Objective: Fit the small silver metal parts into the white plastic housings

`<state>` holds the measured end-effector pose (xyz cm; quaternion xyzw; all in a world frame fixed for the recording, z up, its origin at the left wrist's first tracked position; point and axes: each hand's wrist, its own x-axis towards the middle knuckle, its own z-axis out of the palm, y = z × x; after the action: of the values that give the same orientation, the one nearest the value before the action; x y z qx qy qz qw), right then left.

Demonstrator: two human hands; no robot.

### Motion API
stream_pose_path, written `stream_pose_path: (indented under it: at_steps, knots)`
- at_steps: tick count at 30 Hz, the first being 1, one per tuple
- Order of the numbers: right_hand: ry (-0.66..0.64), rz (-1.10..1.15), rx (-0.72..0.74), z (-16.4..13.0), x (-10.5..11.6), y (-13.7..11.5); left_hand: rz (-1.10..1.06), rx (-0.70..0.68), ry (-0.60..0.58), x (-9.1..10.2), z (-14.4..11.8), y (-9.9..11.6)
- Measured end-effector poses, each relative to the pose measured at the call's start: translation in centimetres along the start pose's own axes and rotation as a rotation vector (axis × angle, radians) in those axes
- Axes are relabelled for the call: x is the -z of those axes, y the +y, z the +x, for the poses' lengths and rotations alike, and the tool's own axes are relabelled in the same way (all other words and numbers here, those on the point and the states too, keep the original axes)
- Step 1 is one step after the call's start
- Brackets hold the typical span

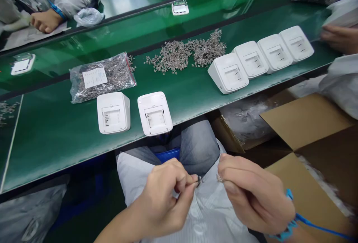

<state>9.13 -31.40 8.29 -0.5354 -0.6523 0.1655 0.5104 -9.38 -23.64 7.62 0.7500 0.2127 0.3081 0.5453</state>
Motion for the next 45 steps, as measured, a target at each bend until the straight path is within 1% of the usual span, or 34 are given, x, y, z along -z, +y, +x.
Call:
stream_pose_path:
  at_steps: [4, 6, 7, 9, 11, 13, 16, 19, 21, 23, 25, 28, 30, 32, 34, 36, 37, 39, 42, 45]
  knots:
    - [0.001, -0.018, -0.021, -0.2, 0.9, 0.6, -0.038, 0.009, 0.100, 0.5, -0.5, -0.3]
    - [-0.029, -0.038, -0.045, -0.3, 1.0, 0.9, 0.000, -0.028, 0.192, 1.3, -0.5, -0.5]
    - [-0.052, -0.053, -0.062, -0.4, 1.0, 1.2, 0.064, -0.058, 0.250, 1.9, -0.5, -0.6]
    - [-0.075, -0.085, -0.077, -0.3, 0.6, 1.7, 0.266, -0.119, 0.354, 3.3, -0.2, -1.0]
    - [-0.058, -0.100, -0.052, 0.2, 0.0, 2.3, 0.474, -0.149, 0.422, 4.7, 0.1, -1.4]
    - [-0.010, -0.073, 0.001, 1.2, -0.9, 2.9, 0.584, -0.131, 0.464, 5.7, 0.5, -1.8]
    - [0.011, 0.039, 0.088, 3.4, -2.3, 3.1, 0.593, -0.085, 0.558, 6.0, 0.8, -2.3]
    - [-0.007, 0.132, 0.140, 5.7, -3.7, 3.1, 0.573, -0.058, 0.645, 5.2, 0.8, -3.2]
    - [-0.021, 0.147, 0.156, 6.9, -4.2, 3.2, 0.564, -0.023, 0.660, 4.7, 0.5, -4.0]
    - [-0.051, 0.139, 0.165, 7.7, -4.5, 3.7, 0.575, 0.024, 0.662, 4.8, 0.3, -4.8]
    - [-0.075, 0.131, 0.164, 8.2, -4.5, 4.5, 0.626, 0.090, 0.670, 5.5, 0.5, -5.6]
    - [-0.089, 0.093, 0.136, 8.4, -5.0, 5.9, 0.711, 0.236, 0.679, 7.5, 1.8, -6.5]
    - [-0.097, -0.001, 0.153, 8.6, -5.9, 6.6, 0.804, 0.317, 0.706, 8.9, 2.9, -6.7]
    - [-0.141, -0.174, 0.239, 8.9, -7.1, 7.0, 0.978, 0.401, 0.750, 9.9, 3.7, -6.6]
    - [-0.230, -0.357, 0.345, 9.4, -8.5, 7.1, 1.174, 0.512, 0.758, 10.3, 4.1, -6.5]
    - [-0.314, -0.469, 0.404, 10.1, -10.0, 7.1, 1.306, 0.600, 0.717, 10.0, 4.0, -6.3]
    - [-0.338, -0.489, 0.412, 10.5, -10.7, 7.1, 1.342, 0.620, 0.686, 9.8, 3.9, -6.3]
    - [-0.352, -0.474, 0.389, 11.3, -12.0, 7.2, 1.372, 0.630, 0.623, 9.4, 3.5, -6.1]
    - [-0.360, -0.331, 0.302, 12.6, -13.3, 7.2, 1.370, 0.652, 0.567, 9.3, 3.3, -5.8]
    - [-0.307, -0.165, 0.275, 13.4, -13.2, 7.1, 1.371, 0.678, 0.530, 9.6, 3.9, -5.7]
